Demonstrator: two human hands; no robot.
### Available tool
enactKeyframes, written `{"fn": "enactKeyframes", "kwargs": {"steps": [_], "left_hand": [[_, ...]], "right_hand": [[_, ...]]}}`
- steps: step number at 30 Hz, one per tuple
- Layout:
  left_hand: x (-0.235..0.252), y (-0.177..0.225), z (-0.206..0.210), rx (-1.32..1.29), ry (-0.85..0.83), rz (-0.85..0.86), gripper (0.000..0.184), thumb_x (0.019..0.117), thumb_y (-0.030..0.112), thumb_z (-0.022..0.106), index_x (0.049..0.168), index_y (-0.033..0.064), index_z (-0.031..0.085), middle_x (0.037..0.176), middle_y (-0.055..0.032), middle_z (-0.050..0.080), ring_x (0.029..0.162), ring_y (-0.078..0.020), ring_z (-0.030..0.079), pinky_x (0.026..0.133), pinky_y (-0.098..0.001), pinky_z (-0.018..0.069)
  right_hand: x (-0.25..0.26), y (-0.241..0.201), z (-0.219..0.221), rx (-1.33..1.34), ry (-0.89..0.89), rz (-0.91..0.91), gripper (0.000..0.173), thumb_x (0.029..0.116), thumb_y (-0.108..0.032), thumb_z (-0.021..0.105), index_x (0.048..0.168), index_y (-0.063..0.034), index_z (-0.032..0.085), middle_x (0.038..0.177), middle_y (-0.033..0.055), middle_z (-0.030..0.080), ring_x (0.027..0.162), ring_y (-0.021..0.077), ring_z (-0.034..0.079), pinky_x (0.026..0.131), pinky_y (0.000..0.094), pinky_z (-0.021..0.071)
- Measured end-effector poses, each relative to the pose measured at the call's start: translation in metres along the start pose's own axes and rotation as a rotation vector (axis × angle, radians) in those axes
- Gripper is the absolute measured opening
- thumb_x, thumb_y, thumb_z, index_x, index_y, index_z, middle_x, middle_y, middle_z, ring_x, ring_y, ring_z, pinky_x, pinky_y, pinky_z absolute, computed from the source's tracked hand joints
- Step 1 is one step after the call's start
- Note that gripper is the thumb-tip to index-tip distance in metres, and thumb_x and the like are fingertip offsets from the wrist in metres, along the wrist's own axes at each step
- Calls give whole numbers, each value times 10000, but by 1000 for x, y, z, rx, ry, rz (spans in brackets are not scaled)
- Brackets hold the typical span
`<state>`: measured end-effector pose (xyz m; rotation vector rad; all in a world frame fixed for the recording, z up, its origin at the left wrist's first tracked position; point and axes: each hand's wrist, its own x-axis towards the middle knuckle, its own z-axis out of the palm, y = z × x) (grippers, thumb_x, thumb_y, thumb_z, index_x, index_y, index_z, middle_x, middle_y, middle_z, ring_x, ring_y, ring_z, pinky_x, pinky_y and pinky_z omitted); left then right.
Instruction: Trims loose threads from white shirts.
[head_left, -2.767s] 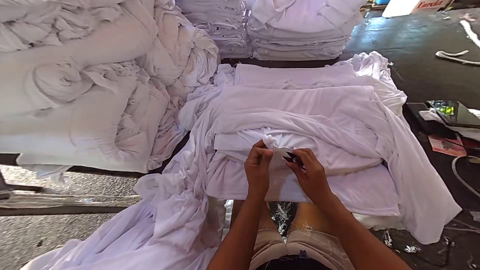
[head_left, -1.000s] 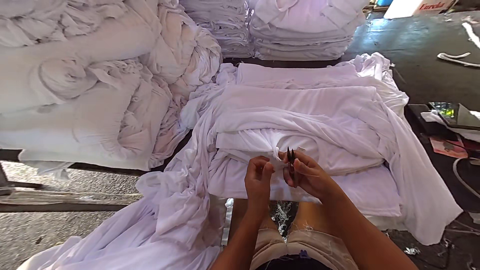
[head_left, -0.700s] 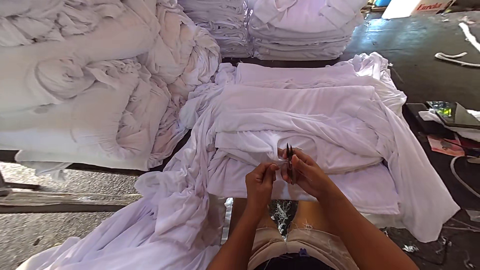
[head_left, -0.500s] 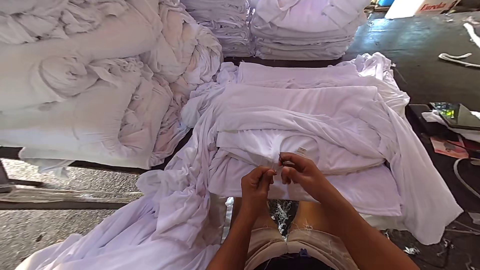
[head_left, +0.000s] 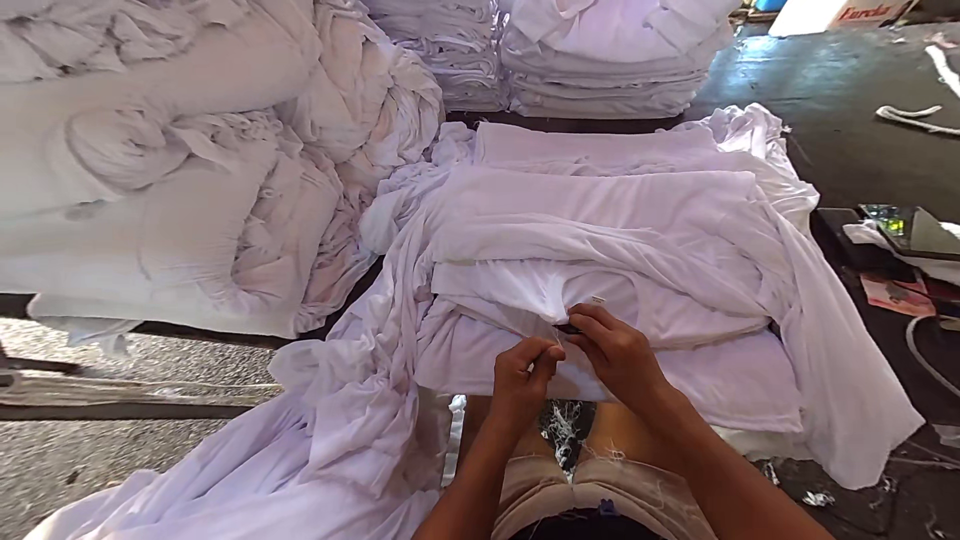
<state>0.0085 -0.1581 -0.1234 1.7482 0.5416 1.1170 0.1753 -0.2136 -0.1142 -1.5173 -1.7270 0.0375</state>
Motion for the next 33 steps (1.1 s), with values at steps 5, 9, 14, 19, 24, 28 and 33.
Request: {"fn": "enactKeyframes", "kwargs": {"steps": [5,9,14,19,24,28,33], "left_hand": [[1,0,-3,6,84,18,205,1001,84,550,848,-3,656,703,68,608,650,71,553,627,-103,476],[-1,-2,9,19,34,33,192,975,48,554,858,-55,665,740,2,643,658,49,567,640,-116,487],[-1,-2,4,46,-87,54,221,987,82,562,840,-48,663,740,-28,643,704,22,600,699,-125,504],[0,-8,3,291,-265,-6,288,986,170,596,794,-13,708,1065,-152,699,1080,-248,640,967,-365,504],[-3,-10,13,177,-555,-23,406,1048,289,525,917,-16,759,1010,-124,747,973,-200,703,899,-356,546],[14,-4,29,343,-270,29,236,990,165,620,945,-32,742,1019,-162,733,938,-239,720,839,-361,588],[42,-30,38,706,-80,-2,217,929,111,693,1066,-53,735,1131,-243,681,1026,-375,685,894,-450,572]], "right_hand": [[-5,7,-5,-8,-3,-16,295,1010,-241,607,1136,2,719,1139,168,732,946,258,741,802,370,602],[-3,-3,4,-24,0,-47,236,1005,-175,595,1105,-8,728,1114,168,737,926,289,745,771,407,603],[-3,6,0,-45,20,-5,259,1009,-199,591,1093,1,732,1099,174,742,919,291,749,766,409,606],[-10,29,-18,-7,41,137,271,1018,-184,583,1133,21,719,1111,181,727,884,242,730,761,351,601],[-23,50,-29,10,20,247,283,1020,-185,583,1137,41,707,1051,188,722,871,235,710,778,341,581],[-28,57,-28,49,42,297,281,1016,-175,586,1125,55,706,1001,182,720,855,195,694,790,288,563],[-32,55,-23,58,10,345,293,1024,-185,581,1162,48,695,1020,175,718,877,197,693,803,304,562]]}}
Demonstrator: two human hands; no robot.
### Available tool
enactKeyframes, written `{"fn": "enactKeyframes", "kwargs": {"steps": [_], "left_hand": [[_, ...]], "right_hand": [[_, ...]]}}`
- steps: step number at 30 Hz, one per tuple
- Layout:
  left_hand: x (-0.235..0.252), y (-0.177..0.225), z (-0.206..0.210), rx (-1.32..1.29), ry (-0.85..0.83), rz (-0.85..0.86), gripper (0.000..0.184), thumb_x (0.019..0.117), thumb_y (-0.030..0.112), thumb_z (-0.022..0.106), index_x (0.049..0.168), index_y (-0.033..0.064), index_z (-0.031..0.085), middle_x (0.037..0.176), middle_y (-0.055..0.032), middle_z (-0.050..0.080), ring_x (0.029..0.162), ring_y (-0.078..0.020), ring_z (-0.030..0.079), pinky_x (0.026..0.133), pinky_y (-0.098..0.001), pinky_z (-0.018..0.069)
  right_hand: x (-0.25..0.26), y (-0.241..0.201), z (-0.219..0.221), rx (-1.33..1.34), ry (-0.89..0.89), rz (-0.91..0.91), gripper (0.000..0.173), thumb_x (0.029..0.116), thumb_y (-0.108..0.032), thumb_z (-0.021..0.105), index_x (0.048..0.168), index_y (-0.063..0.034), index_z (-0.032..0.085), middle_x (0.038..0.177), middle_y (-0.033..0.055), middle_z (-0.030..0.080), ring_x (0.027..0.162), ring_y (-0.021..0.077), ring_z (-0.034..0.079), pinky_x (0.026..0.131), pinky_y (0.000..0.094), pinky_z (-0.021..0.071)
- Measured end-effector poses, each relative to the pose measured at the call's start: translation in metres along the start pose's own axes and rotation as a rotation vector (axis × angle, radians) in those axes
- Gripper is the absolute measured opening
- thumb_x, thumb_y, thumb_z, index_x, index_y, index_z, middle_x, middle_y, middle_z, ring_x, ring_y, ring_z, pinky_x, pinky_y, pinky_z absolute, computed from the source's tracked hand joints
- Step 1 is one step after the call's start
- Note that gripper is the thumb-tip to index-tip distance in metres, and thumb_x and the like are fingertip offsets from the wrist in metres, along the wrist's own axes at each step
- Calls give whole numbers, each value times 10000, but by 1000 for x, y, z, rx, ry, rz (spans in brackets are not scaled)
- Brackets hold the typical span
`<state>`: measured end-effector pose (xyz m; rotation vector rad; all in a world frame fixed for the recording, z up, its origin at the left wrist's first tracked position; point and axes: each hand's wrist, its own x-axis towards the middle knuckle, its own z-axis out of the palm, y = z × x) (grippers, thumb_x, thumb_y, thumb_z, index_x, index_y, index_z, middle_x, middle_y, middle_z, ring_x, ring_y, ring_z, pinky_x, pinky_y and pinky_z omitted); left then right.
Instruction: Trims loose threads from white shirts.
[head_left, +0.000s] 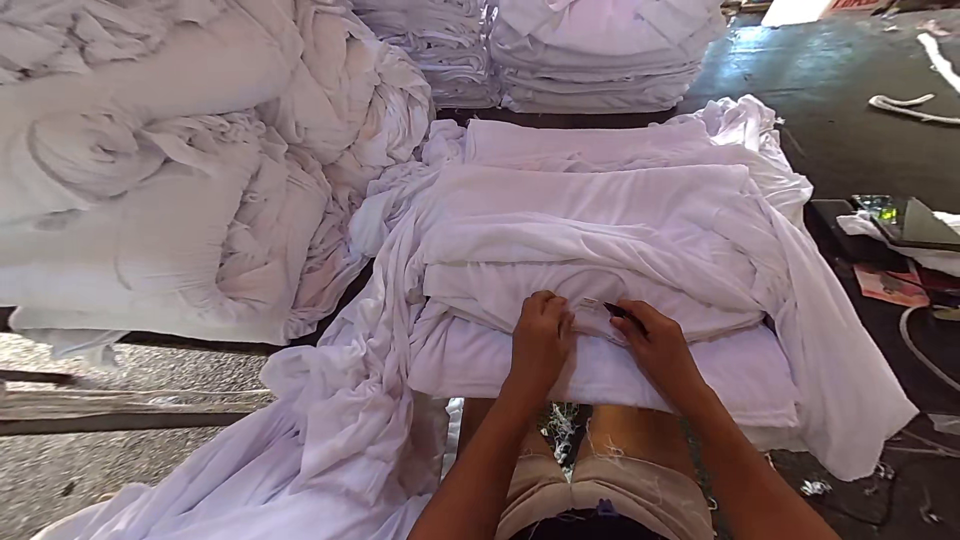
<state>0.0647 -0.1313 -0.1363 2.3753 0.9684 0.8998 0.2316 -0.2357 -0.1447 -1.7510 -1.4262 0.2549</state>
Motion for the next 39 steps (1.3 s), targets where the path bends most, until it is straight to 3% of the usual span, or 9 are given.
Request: {"fn": "enactKeyframes", "kwargs": {"steps": [8,13,17,20,23,28,33,36,39], "left_hand": [[-15,-23,-2,-248,99,9,161,963,51,591,973,-38,726,909,-135,727,816,-160,703,796,-271,576],[-23,-24,-3,-274,91,14,170,962,41,580,975,-63,713,989,-173,733,909,-203,722,859,-295,575],[-28,-27,-5,-332,91,63,151,946,44,603,947,-62,710,973,-172,724,925,-203,712,864,-289,572],[-33,-18,-15,-505,-72,94,162,937,67,619,919,-69,704,851,-134,714,770,-125,687,754,-246,567],[-9,-5,-25,-435,-281,227,225,955,164,662,1003,-38,750,1072,-161,738,1045,-230,708,968,-373,548],[102,-50,-52,183,50,115,515,988,301,643,1400,-3,589,1557,-283,401,1473,-463,336,1163,-693,232],[133,-103,-42,527,-35,-96,564,1047,461,477,1403,40,597,1535,-202,477,1481,-406,351,1216,-640,161],[122,-106,-30,563,44,-24,567,1058,474,419,1423,77,594,1501,-139,539,1445,-363,431,1205,-640,182],[109,-102,-21,544,75,11,757,1040,579,373,1551,22,403,1606,-190,383,1516,-383,297,1213,-652,116]], "right_hand": [[-7,5,14,-145,21,-165,284,1007,-200,591,1122,30,714,1060,188,727,906,306,728,804,429,594],[-3,-6,22,-192,-14,-204,310,996,-191,603,1186,33,703,1111,206,723,935,343,735,807,471,597],[4,-16,-12,-357,-178,-66,386,953,-299,679,1141,37,697,1092,236,704,860,396,726,687,555,580],[24,-25,-67,-419,-396,154,375,950,-286,718,1121,47,691,1039,284,691,934,494,677,777,699,491],[53,-35,-99,-424,-131,43,226,955,-159,708,1011,59,718,883,270,700,823,483,685,719,687,501],[130,-19,-96,-419,218,34,251,1004,-185,658,1023,65,668,873,279,672,794,488,671,668,667,505],[159,59,-33,-482,-5,370,291,1031,-177,586,1222,37,635,1234,288,634,1062,499,653,859,689,500],[159,60,-31,-471,3,399,282,1037,-182,581,1195,43,643,1203,283,645,1064,487,653,863,668,497],[155,65,-31,-460,64,361,263,1023,-194,615,1138,38,660,1119,276,665,1000,479,667,815,670,506]]}}
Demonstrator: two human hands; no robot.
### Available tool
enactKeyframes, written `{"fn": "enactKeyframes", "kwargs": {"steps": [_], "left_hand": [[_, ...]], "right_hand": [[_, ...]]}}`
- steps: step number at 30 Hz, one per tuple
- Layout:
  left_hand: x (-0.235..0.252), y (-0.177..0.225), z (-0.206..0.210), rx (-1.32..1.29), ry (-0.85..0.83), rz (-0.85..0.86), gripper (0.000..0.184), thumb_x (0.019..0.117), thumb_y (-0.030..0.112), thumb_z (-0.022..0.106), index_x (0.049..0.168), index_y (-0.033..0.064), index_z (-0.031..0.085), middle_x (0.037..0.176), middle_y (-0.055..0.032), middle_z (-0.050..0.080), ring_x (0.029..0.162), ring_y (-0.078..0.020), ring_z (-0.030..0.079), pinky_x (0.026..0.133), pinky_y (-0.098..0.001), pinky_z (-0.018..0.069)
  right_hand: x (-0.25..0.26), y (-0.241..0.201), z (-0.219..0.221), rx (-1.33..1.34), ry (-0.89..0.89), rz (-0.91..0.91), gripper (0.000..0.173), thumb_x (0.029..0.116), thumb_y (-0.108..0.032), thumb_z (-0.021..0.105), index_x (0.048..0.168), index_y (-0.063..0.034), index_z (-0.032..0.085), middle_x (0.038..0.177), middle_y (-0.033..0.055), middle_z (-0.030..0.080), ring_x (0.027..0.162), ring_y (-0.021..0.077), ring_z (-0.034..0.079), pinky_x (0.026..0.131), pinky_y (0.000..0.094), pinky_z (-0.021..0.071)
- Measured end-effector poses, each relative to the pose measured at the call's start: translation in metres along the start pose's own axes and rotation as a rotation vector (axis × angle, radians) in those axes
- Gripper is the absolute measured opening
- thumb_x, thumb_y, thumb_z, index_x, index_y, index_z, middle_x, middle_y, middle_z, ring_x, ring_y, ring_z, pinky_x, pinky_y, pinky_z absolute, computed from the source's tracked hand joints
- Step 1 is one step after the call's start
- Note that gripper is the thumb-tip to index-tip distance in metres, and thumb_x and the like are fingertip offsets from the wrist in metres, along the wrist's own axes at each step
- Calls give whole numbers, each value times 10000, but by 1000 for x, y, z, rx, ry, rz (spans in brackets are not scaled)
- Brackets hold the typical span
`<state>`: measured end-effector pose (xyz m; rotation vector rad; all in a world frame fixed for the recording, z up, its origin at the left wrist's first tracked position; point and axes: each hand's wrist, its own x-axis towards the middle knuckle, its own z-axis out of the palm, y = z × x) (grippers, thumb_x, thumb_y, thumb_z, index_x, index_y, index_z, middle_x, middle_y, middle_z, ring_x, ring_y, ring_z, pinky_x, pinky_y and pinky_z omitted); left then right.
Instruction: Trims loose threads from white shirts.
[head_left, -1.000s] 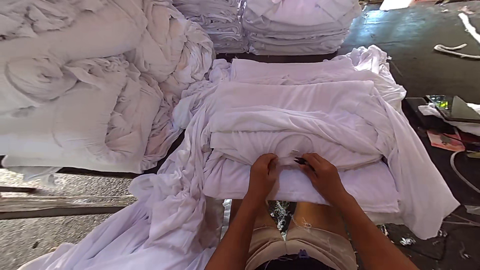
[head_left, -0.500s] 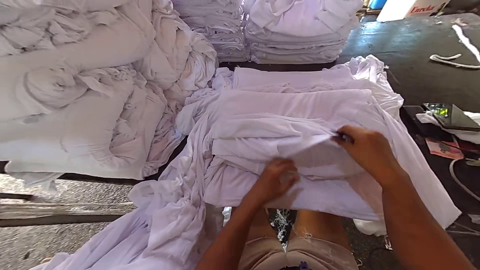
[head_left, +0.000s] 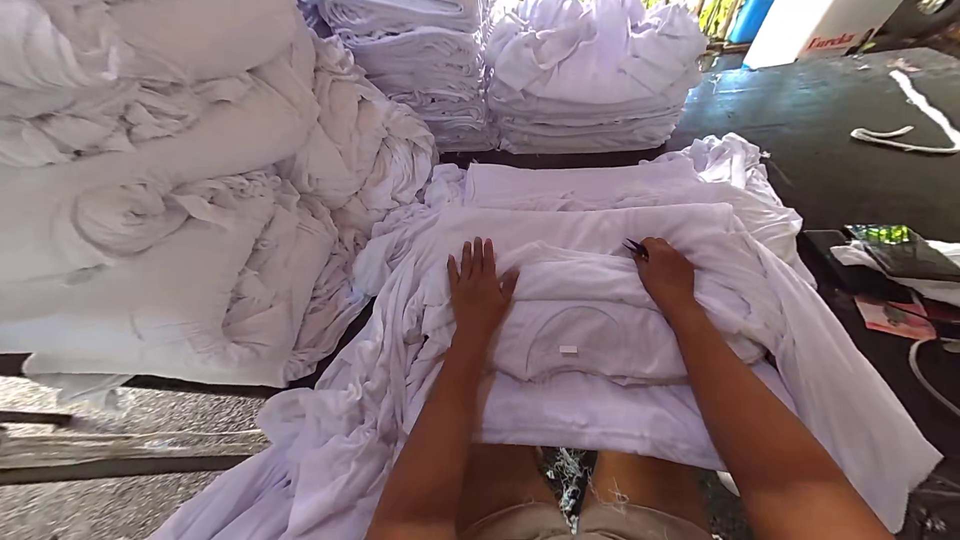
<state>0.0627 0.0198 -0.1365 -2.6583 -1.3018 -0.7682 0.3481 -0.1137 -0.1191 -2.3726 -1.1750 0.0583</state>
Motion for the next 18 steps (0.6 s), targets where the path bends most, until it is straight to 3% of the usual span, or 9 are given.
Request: {"fn": "enactKeyframes", "kwargs": {"steps": [3,7,8,9,11,14,16,18], "left_hand": [[-40,24,2,-111,-88,47,813,1036,583,370,1590,-7,297,1657,-241,233,1557,-385,168,1210,-681,66],[-118,68,-19,-231,-330,112,888,986,654,418,1571,-10,346,1636,-277,257,1536,-419,222,1207,-671,120],[-136,76,-26,-263,-360,149,832,999,620,422,1554,0,392,1627,-270,284,1529,-415,245,1213,-652,141],[-154,82,-28,-313,-317,201,724,1015,547,436,1488,2,502,1584,-244,391,1492,-396,345,1205,-632,207],[-179,90,-31,-557,-188,251,435,1007,352,538,1229,29,728,1343,-135,669,1302,-295,604,1154,-558,373],[-179,92,-46,-805,-89,68,216,971,189,624,961,26,766,975,-85,756,957,-206,720,912,-400,564],[-162,91,-59,-687,-38,-88,248,947,216,675,972,-25,726,907,-143,711,835,-247,699,762,-392,588],[-144,89,-57,-517,-22,-145,379,911,288,726,1047,-64,705,973,-206,691,868,-323,692,754,-441,582]], "right_hand": [[-3,2,1,8,34,-17,257,1018,-183,621,1140,41,656,1092,282,667,972,490,668,792,678,505],[-11,4,4,50,126,-94,221,989,-105,638,1153,44,640,1116,305,638,904,513,665,705,690,512],[-13,4,4,54,170,-141,223,966,-66,642,1162,42,635,1131,302,627,876,507,667,672,678,519],[-16,4,5,55,223,-199,235,944,-36,651,1165,41,637,1130,295,625,847,492,672,642,658,526],[-25,-1,5,77,315,-316,250,910,0,674,1157,42,655,1086,280,639,809,463,679,614,619,533],[-53,-21,4,180,273,-358,268,893,9,697,1157,51,673,1074,269,661,841,442,690,674,609,554],[-82,-35,8,278,171,-348,291,924,-68,694,1187,56,671,1067,261,667,852,413,691,716,585,565],[-111,-46,14,351,40,-366,361,973,-218,664,1216,50,664,1075,240,673,871,357,693,752,515,575]]}}
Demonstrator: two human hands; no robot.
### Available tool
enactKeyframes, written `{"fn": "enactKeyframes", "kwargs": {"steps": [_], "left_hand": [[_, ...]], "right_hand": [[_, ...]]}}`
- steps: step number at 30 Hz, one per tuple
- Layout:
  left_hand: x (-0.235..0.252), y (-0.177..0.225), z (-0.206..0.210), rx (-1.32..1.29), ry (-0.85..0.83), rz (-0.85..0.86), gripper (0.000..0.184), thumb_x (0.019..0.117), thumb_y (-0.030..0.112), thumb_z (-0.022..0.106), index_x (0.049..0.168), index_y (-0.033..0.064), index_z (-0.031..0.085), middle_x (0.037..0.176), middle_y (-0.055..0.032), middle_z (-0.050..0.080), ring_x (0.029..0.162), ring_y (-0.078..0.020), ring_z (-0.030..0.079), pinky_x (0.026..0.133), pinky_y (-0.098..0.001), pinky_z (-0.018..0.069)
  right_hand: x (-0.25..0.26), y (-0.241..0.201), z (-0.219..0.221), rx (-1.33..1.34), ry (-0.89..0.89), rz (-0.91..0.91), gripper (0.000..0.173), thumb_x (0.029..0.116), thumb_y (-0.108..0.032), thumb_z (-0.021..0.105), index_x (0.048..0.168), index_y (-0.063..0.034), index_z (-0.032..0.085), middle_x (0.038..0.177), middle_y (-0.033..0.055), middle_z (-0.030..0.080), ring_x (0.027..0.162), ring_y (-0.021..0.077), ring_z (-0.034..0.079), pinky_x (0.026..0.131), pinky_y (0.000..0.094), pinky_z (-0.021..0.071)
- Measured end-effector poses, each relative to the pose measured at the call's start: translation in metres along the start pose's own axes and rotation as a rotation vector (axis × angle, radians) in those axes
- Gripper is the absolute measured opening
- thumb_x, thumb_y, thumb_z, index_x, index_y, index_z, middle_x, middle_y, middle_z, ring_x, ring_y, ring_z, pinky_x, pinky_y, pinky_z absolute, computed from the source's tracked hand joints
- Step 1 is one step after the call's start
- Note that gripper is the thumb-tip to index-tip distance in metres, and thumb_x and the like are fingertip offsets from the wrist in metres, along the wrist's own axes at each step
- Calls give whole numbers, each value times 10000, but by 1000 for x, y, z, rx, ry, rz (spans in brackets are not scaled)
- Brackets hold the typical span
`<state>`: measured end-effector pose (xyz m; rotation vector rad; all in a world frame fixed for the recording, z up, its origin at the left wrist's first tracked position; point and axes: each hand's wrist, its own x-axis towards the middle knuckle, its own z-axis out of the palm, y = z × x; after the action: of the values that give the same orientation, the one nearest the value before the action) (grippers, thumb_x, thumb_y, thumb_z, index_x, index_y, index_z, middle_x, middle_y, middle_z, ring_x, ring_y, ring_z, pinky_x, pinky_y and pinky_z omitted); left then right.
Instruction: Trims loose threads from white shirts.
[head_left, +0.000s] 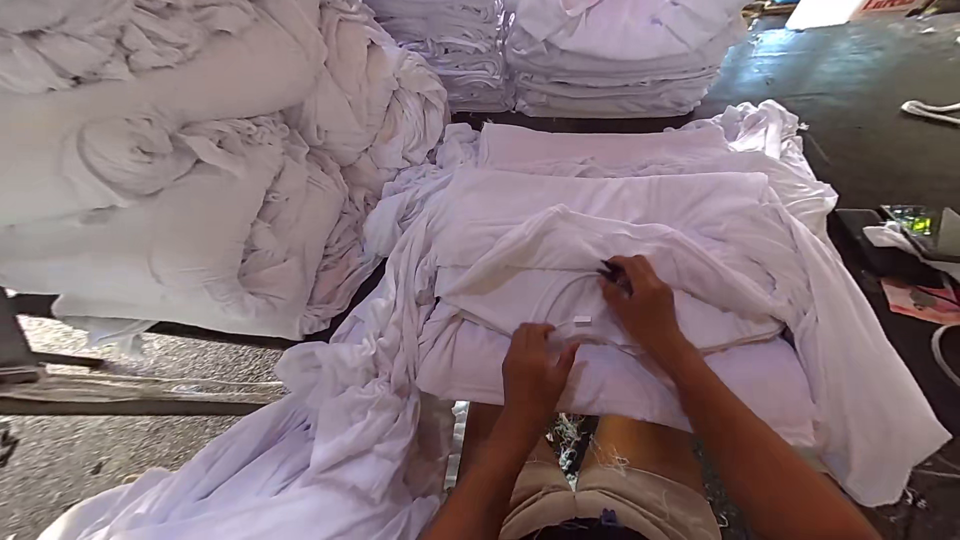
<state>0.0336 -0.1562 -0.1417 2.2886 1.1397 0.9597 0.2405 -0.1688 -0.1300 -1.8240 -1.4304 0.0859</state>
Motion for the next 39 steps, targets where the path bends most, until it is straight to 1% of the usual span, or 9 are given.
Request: {"fn": "enactKeyframes", "kwargs": {"steps": [3,6,16,22,27,31,34,37,39], "left_hand": [[10,-17,20,156,7,38,282,922,216,697,982,-58,723,964,-222,684,889,-363,704,754,-465,593],[6,-21,20,115,74,86,156,916,86,655,896,-44,739,847,-183,688,756,-307,713,681,-431,600],[-19,-16,-6,-217,83,4,180,931,105,620,891,-29,734,789,-91,643,697,-89,619,676,-185,524],[-9,-9,-9,-125,86,6,270,954,212,641,861,-27,725,793,-115,656,716,-181,644,674,-300,551],[18,-23,-9,106,-35,-190,337,961,243,660,1006,-89,693,939,-227,694,860,-360,701,772,-510,567],[38,-27,-12,-804,227,-461,172,1046,10,444,1018,-77,590,856,-54,655,792,-89,667,799,-272,580],[43,-11,-12,-1357,330,-567,134,1062,21,385,1145,45,487,877,-9,692,799,-118,712,800,-316,611],[35,-10,2,-1275,222,-277,558,893,-53,598,1347,30,284,1147,-7,621,988,-96,672,889,-320,579],[30,-10,11,-1090,214,-166,610,860,-66,648,1382,-100,335,1220,-83,578,1020,-87,650,895,-285,573]], "right_hand": [[-33,-24,9,96,-191,-54,429,1014,-319,607,1260,30,647,1113,212,679,904,288,691,787,415,579],[-52,-32,14,84,-275,-154,340,1004,-242,616,1195,36,661,1080,220,677,865,324,704,745,448,586],[-61,-33,27,-56,-160,-326,267,953,-171,654,1115,34,709,979,201,716,870,359,728,764,473,595],[-54,-36,31,-43,-56,-286,228,981,-155,612,1055,22,735,859,177,707,763,329,721,687,451,589],[-50,-32,38,58,-36,-177,255,988,-159,620,1102,49,715,967,207,703,814,335,717,722,449,596],[-50,-27,42,134,-31,-133,268,996,-163,612,1119,59,698,1013,210,695,835,315,711,731,432,597],[-50,-27,39,216,-51,-89,283,1008,-168,596,1140,64,690,1010,204,685,835,266,692,746,372,584],[-49,-27,36,319,-46,-25,289,1010,-163,595,1164,66,680,1009,181,691,856,186,676,794,292,562],[-49,-27,37,368,-31,-5,283,1010,-164,600,1163,62,675,1004,162,693,854,135,662,795,242,548]]}}
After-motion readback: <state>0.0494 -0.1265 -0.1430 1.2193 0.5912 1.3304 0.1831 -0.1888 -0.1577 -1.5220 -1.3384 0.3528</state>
